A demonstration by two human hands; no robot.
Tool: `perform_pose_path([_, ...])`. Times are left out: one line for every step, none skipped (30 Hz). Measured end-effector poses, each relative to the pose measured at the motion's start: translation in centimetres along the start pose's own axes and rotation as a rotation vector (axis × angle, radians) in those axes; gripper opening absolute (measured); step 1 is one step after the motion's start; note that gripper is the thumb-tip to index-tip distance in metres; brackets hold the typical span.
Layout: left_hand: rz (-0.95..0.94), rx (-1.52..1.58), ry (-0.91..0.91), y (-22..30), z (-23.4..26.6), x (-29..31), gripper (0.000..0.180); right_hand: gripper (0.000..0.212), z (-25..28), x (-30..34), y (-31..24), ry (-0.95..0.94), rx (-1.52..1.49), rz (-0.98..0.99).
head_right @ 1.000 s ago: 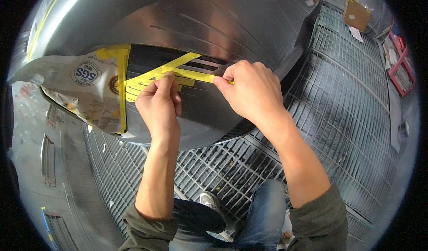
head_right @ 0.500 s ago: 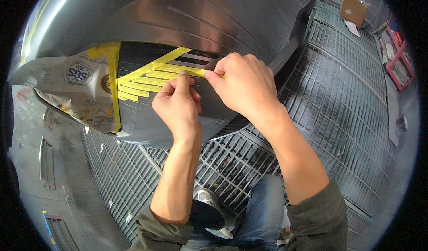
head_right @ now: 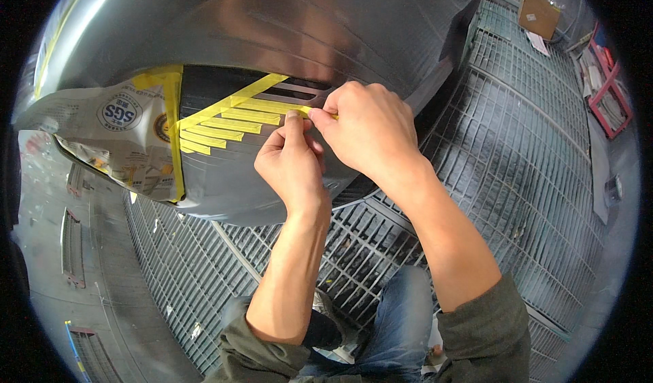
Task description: The person applies multiple strips of yellow masking tape to the lower edge of a car bumper. They then use a small metal scraper to press the tape edges firmly against the curved surface.
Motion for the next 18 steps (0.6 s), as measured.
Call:
perform_pose_path([0.018,0.019,-0.006,-0.2,-0.1,0.1,0.035,0.028,0.0,0.0,0.0,-0.008,-0.007,0.001])
perform_pose_path([0.047,0.047,-0.012,-0.3,-0.2,0.3,0.036,0.028,0.0,-0.1,0.0,-0.015,-0.013,0.003])
perform_pose_path([0.076,0.075,-0.017,-0.2,-0.3,0.5,0.037,0.028,-0.1,-0.1,0.0,-0.023,-0.02,0.004])
perform_pose_path([0.105,0.104,-0.025,-0.3,-0.6,0.7,0.039,0.028,0.0,-0.1,0.2,-0.018,-0.025,0.009])
perform_pose_path([0.117,0.134,-0.04,-0.6,-0.9,0.7,0.039,0.028,0.1,-0.2,0.4,-0.013,-0.031,0.014])
perform_pose_path([0.13,0.165,-0.054,-1.0,-1.3,0.8,0.039,0.028,0.1,-0.2,0.6,-0.007,-0.036,0.018])
perform_pose_path([0.138,0.191,-0.062,-1.0,-1.3,0.8,0.04,0.028,0.0,-0.2,0.5,-0.011,-0.052,0.021])
perform_pose_path([0.162,0.202,-0.055,-1.0,-1.2,0.8,0.04,0.028,-0.1,-0.1,0.4,-0.014,-0.068,0.024])
perform_pose_path([0.185,0.213,-0.048,-1.0,-1.2,0.8,0.04,0.028,-0.2,-0.1,0.3,-0.018,-0.084,0.026])
perform_pose_path([0.212,0.226,-0.048,-1.1,-1.3,0.8,0.04,0.028,-0.3,-0.1,0.5,-0.017,-0.083,0.029])
perform_pose_path([0.214,0.239,-0.061,-1.2,-1.5,0.9,0.04,0.028,-0.3,-0.1,0.7,-0.017,-0.084,0.032])
perform_pose_path([0.215,0.252,-0.074,-1.2,-1.6,0.9,0.039,0.028,-0.3,0.0,0.8,-0.017,-0.084,0.036])
perform_pose_path([0.214,0.263,-0.084,-1.2,-1.5,0.9,0.039,0.028,-0.4,0.0,0.8,-0.035,-0.093,0.021])
perform_pose_path([0.219,0.265,-0.087,-1.2,-1.6,0.9,0.039,0.028,-0.3,0.1,0.6,-0.053,-0.102,0.007])
perform_pose_path([0.224,0.267,-0.089,-1.2,-1.6,0.8,0.038,0.028,-0.4,0.2,0.5,-0.072,-0.111,-0.007])
perform_pose_path([0.229,0.269,-0.093,-1.2,-1.7,0.8,0.038,0.028,-0.4,0.2,0.6,-0.076,-0.118,-0.016])
perform_pose_path([0.23,0.273,-0.104,-1.2,-1.9,0.8,0.038,0.029,-0.3,0.2,0.6,-0.08,-0.124,-0.024])
perform_pose_path([0.232,0.278,-0.114,-1.1,-2.0,0.7,0.038,0.029,-0.3,0.2,0.6,-0.085,-0.131,-0.032])
Point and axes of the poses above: each hand's wrist, its own x-axis away from the middle knuckle, its own z-axis out of the back of the hand, y = z × x, the point moved 7 cm from there along -x, towards the middle knuckle, and after that the axes turned 4 degrees about -x, right-handed, at the moved point
